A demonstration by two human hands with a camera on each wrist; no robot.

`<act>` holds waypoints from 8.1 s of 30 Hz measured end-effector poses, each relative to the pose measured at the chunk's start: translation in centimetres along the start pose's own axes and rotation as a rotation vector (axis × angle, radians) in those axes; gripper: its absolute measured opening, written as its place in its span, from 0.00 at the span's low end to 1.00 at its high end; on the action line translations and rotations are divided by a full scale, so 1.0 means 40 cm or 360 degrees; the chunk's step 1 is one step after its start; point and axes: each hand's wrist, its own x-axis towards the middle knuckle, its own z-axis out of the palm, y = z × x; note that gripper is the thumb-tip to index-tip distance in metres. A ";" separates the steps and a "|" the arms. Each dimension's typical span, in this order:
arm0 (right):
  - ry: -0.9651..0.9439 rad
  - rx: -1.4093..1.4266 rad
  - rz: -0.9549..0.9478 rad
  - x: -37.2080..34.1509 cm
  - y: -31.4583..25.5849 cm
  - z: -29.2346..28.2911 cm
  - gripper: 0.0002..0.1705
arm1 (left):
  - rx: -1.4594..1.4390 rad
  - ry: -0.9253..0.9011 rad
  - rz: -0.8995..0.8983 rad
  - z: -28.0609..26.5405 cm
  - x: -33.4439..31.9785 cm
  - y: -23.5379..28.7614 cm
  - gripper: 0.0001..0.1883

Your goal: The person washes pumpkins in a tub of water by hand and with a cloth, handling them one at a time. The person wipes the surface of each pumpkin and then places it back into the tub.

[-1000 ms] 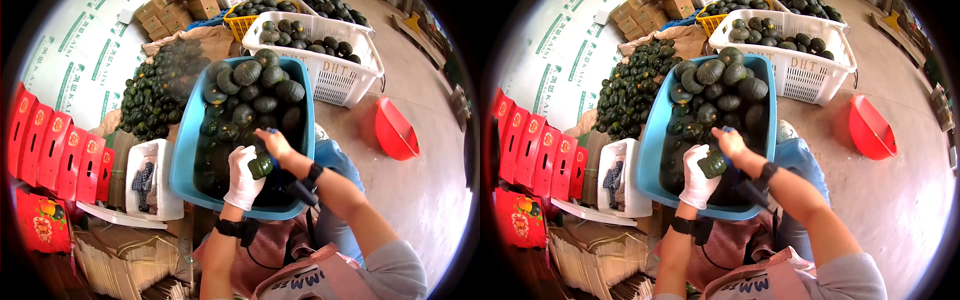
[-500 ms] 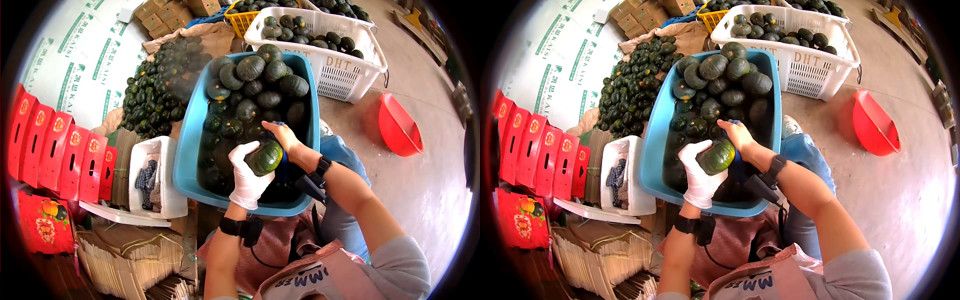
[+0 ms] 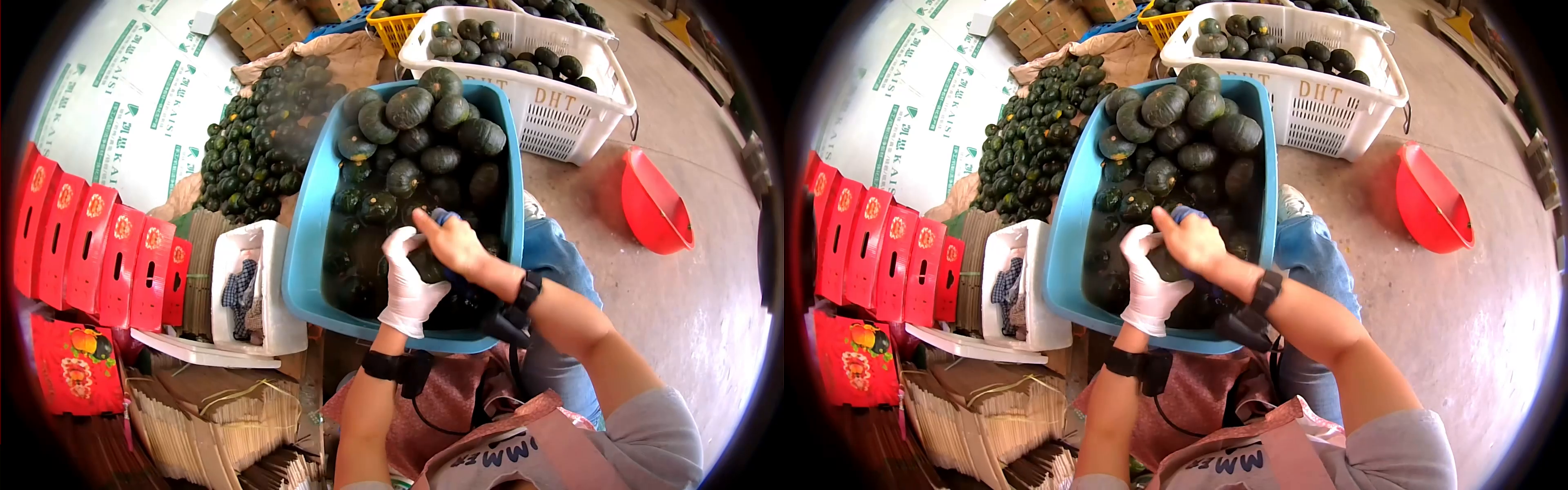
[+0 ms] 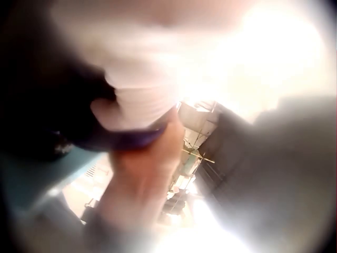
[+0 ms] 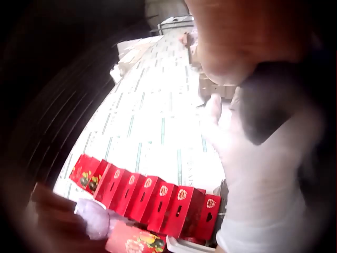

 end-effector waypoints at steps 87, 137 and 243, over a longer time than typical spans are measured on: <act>-0.0398 -0.0473 -0.1278 0.041 0.078 0.087 0.28 | 0.0218 -0.0022 -0.0619 -0.064 0.026 -0.191 0.22; -0.0081 0.1441 -0.0048 0.086 0.111 0.134 0.32 | -0.0997 0.0658 -0.0836 -0.004 0.043 -0.036 0.30; -0.0439 0.1404 0.0071 0.092 0.057 0.123 0.30 | -0.1900 0.0648 -0.1524 -0.028 0.023 -0.020 0.17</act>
